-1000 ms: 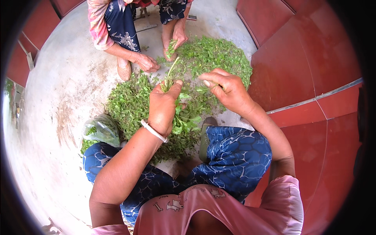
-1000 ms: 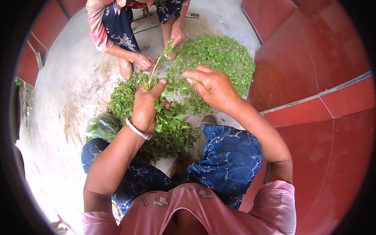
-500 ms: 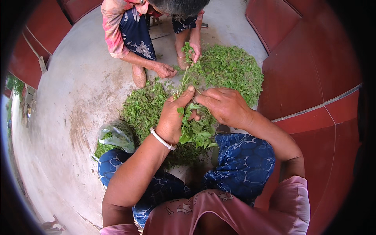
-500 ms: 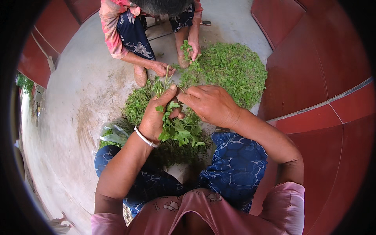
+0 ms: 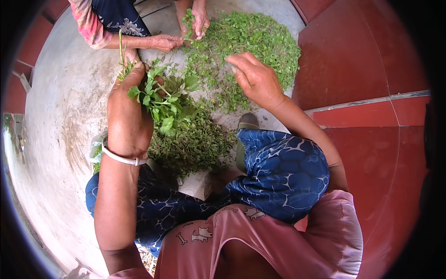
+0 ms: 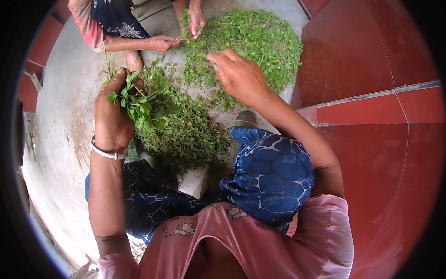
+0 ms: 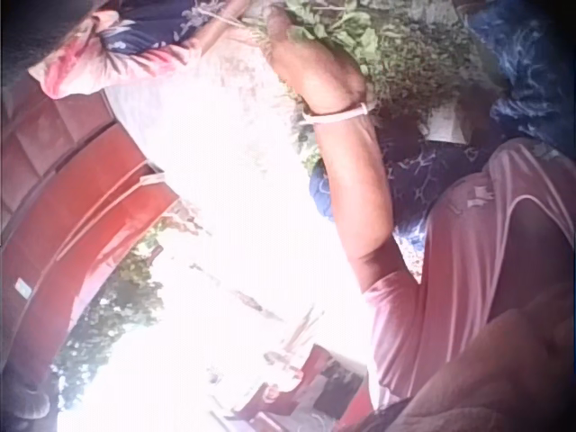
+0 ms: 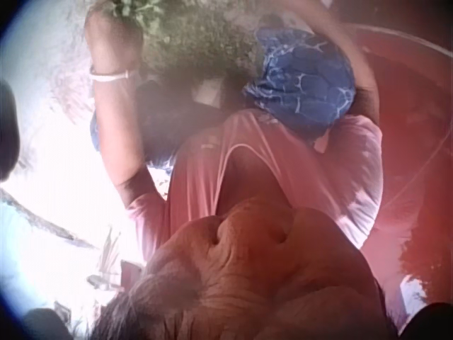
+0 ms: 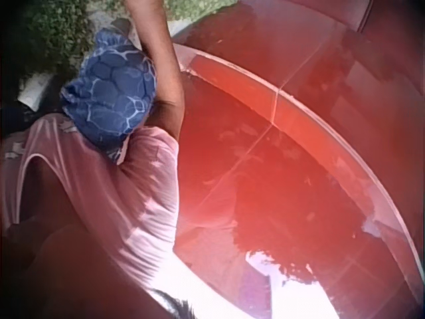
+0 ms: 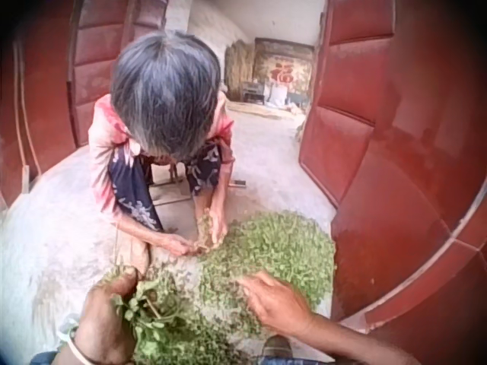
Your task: The person sits on the floor and sorts through a large pile of green leafy vegetables, picking up stems and separating leaves by hand. Another person sits nearby and also sorts the vegetables. The person continues to handle the greens, occasionally gathering them into a bundle.
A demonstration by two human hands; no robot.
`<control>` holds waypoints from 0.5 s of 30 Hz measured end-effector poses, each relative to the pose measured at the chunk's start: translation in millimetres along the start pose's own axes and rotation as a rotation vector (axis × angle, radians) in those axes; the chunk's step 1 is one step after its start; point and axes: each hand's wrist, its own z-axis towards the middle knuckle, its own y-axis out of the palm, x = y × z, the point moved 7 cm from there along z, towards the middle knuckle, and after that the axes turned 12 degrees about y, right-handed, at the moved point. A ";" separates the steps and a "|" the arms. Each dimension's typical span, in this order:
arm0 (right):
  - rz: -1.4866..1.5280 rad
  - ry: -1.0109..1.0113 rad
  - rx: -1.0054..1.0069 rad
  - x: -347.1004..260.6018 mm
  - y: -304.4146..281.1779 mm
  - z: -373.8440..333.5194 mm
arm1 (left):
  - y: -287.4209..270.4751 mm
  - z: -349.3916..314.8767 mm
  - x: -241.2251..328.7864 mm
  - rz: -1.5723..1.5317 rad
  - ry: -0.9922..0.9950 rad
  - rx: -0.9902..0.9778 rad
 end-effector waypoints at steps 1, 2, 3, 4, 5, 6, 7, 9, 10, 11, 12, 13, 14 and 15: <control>-0.043 0.131 -0.134 33.3 27.0 -11.3 | 3.8 -4.6 0.9 0.039 -0.025 0.018; -0.074 0.195 -0.150 63.9 54.1 -27.5 | -2.5 0.3 -4.5 0.045 -0.034 -0.038; -0.109 0.254 -0.171 89.1 81.0 -40.7 | -1.6 -2.1 -2.7 0.055 -0.034 -0.016; -0.215 0.348 -0.297 109.3 104.9 -56.8 | 4.1 -5.4 -5.0 0.060 -0.042 0.002; -0.316 0.443 -0.424 126.1 125.9 -77.3 | 7.0 -7.4 -8.1 0.071 -0.050 0.020; -0.354 0.395 -0.482 130.4 149.7 -93.7 | 6.6 -8.4 -8.9 0.105 -0.074 -0.021; -0.400 0.350 -0.537 135.4 169.2 -111.1 | 6.1 -8.0 -10.2 0.111 -0.074 -0.020; -0.445 0.225 -0.636 127.8 180.6 -131.1 | 6.4 -7.4 -14.2 0.114 -0.082 -0.031; -0.437 0.142 -0.679 120.3 181.5 -137.3 | 8.9 -10.1 -14.1 0.111 -0.088 -0.019; -0.427 0.058 -0.722 111.9 181.9 -144.7 | 8.7 -10.1 -14.2 0.116 -0.090 -0.014; -0.353 0.135 -0.736 97.2 173.6 -141.5 | 6.2 -10.4 -13.3 0.120 -0.088 -0.004; -0.336 0.138 -0.721 94.5 167.3 -138.9 | 5.4 -9.8 -14.5 0.119 -0.088 -0.001; -0.318 0.140 -0.707 93.0 163.3 -137.1 | 4.0 -8.7 -15.3 0.104 -0.083 -0.010; -0.305 0.146 -0.692 94.0 159.3 -136.9 | 2.5 -7.2 -15.7 0.086 -0.079 -0.023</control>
